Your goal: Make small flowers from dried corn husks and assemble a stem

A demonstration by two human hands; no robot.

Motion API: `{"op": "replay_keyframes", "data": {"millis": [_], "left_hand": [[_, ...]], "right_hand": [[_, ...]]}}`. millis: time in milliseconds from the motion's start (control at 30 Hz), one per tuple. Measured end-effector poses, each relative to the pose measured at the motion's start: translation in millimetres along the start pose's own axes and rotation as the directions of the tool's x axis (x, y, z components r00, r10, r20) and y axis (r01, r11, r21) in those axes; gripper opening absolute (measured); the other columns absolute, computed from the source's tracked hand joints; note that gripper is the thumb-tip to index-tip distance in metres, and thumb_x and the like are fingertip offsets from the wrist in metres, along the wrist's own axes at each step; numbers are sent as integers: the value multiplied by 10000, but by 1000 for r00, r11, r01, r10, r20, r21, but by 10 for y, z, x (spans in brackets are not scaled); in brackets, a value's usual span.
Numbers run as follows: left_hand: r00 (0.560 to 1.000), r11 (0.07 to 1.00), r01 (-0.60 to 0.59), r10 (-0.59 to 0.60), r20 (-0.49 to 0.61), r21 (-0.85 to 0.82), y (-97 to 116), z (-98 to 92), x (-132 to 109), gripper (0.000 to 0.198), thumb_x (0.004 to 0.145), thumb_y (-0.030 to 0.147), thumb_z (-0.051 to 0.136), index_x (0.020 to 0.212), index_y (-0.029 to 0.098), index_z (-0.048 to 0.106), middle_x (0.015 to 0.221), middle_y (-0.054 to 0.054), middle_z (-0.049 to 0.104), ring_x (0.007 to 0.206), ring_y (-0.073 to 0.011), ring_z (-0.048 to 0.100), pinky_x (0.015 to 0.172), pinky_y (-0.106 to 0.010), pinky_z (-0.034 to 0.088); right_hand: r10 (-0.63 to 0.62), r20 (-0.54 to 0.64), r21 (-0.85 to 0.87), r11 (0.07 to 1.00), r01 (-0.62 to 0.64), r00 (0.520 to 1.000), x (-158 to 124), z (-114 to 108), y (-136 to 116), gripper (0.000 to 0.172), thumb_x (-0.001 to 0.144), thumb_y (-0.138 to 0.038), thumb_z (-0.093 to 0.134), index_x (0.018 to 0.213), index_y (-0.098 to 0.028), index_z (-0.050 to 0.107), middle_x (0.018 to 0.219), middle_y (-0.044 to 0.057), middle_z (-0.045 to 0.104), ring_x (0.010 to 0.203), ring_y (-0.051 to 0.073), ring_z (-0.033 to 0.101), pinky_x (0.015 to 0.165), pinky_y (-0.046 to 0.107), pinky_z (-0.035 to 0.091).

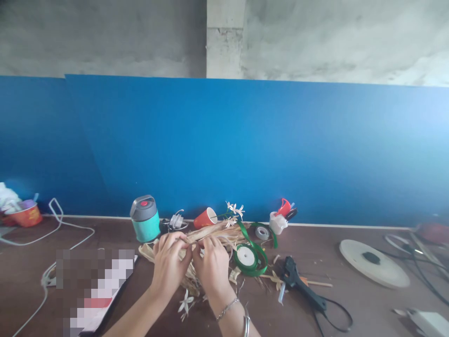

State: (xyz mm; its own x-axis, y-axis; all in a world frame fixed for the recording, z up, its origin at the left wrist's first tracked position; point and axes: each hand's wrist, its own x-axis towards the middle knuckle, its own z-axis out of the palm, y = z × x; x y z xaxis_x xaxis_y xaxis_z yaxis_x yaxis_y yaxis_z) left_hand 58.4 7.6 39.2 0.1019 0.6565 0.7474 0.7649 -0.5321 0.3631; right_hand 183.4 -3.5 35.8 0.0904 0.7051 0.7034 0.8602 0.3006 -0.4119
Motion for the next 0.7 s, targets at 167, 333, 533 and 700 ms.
{"op": "replay_keyframes", "data": {"millis": [167, 333, 533, 700], "left_hand": [[998, 1000, -5, 6, -68, 17, -55, -8, 38, 117, 780, 142, 563, 685, 208, 585, 909, -43, 629, 907, -233, 531, 808, -380, 369], [998, 998, -61, 61, -8, 35, -33, -11, 42, 110, 791, 139, 555, 731, 211, 611, 933, -51, 627, 896, -234, 535, 788, -375, 394], [997, 997, -80, 79, 21, 15, -9, -3, 27, 73, 801, 192, 571, 839, 204, 632, 968, -72, 611, 922, -247, 526, 812, -391, 406], [993, 995, -95, 93, 75, 20, -28, 2, 33, 111, 797, 159, 564, 836, 221, 648, 989, -63, 610, 949, -248, 521, 814, -391, 400]], "right_hand": [[92, -22, -34, 995, -92, 996, 46, -52, 67, 125, 730, -101, 516, 652, -190, 554, 676, 31, 611, 689, 188, 567, 642, 268, 382], [-22, 105, 178, 984, 3, 994, 107, -89, 108, 173, 777, -132, 527, 915, -185, 617, 857, 55, 641, 814, 197, 580, 715, 279, 430], [-89, 144, 188, 980, 61, 986, 127, -134, 64, 138, 830, -131, 494, 786, -191, 610, 805, 43, 622, 801, 192, 562, 698, 280, 401], [-146, 170, 155, 981, 120, 975, 128, -153, 49, 149, 837, -120, 481, 796, -186, 609, 833, 48, 633, 802, 189, 562, 699, 277, 381]]}}
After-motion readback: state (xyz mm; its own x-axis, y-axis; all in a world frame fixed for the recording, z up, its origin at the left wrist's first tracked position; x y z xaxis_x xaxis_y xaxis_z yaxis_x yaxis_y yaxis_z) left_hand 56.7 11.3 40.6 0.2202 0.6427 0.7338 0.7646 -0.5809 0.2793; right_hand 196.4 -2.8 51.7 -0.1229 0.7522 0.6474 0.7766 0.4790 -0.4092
